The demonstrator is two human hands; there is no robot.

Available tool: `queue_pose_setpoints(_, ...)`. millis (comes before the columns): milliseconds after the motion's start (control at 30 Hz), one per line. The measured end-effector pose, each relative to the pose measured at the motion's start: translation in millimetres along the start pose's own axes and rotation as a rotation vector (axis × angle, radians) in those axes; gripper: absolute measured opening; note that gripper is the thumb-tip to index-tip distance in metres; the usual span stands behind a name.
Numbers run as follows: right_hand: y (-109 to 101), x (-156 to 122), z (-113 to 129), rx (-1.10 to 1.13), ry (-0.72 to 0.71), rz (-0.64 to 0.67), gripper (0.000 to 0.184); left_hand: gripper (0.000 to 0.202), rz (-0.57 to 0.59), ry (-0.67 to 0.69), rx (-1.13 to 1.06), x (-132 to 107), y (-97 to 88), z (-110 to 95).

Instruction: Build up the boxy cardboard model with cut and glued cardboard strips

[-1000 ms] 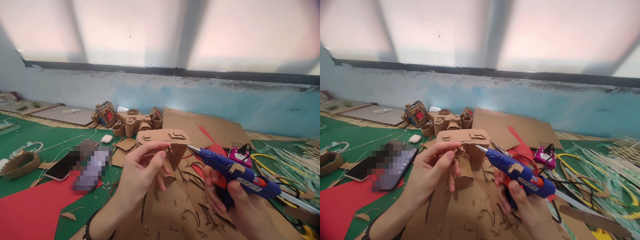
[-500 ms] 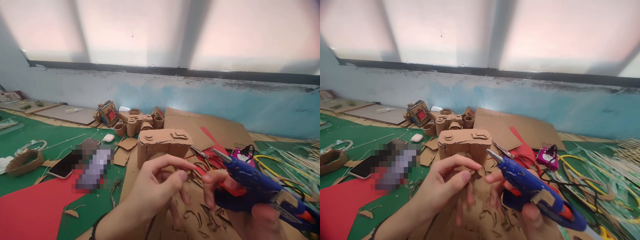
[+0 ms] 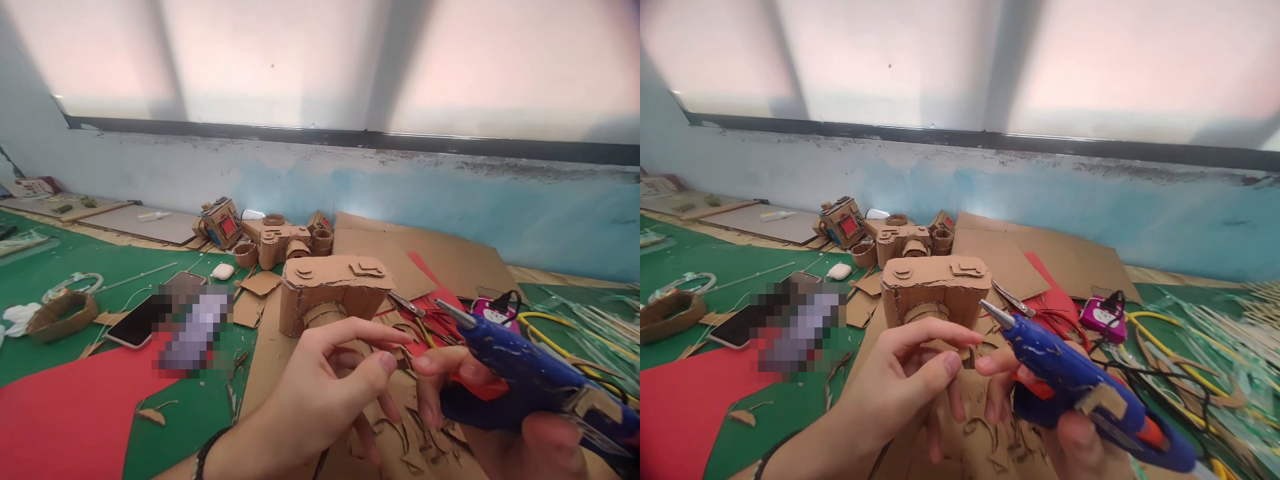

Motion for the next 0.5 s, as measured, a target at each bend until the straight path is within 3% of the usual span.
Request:
queue_pose_setpoints(333, 44, 14, 23, -0.002, -0.077, 0.113, 0.042, 0.03, 0.012, -0.026, -0.047, 0, 1.5, -4)
queue_pose_setpoints(500, 49, 14, 20, 0.083, -0.051, 0.172, 0.035, 0.025, 0.019, 0.009, -0.088, 0, 1.9, -5)
Point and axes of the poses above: each hand's wrist, its own x-axis towards the middle knuckle, its own y-axis out of the palm, z = x × y, the point moved 10 cm from there along x, towards the middle knuckle, and after that the axes turned 6 degrees about x, right-handed, at the moved point
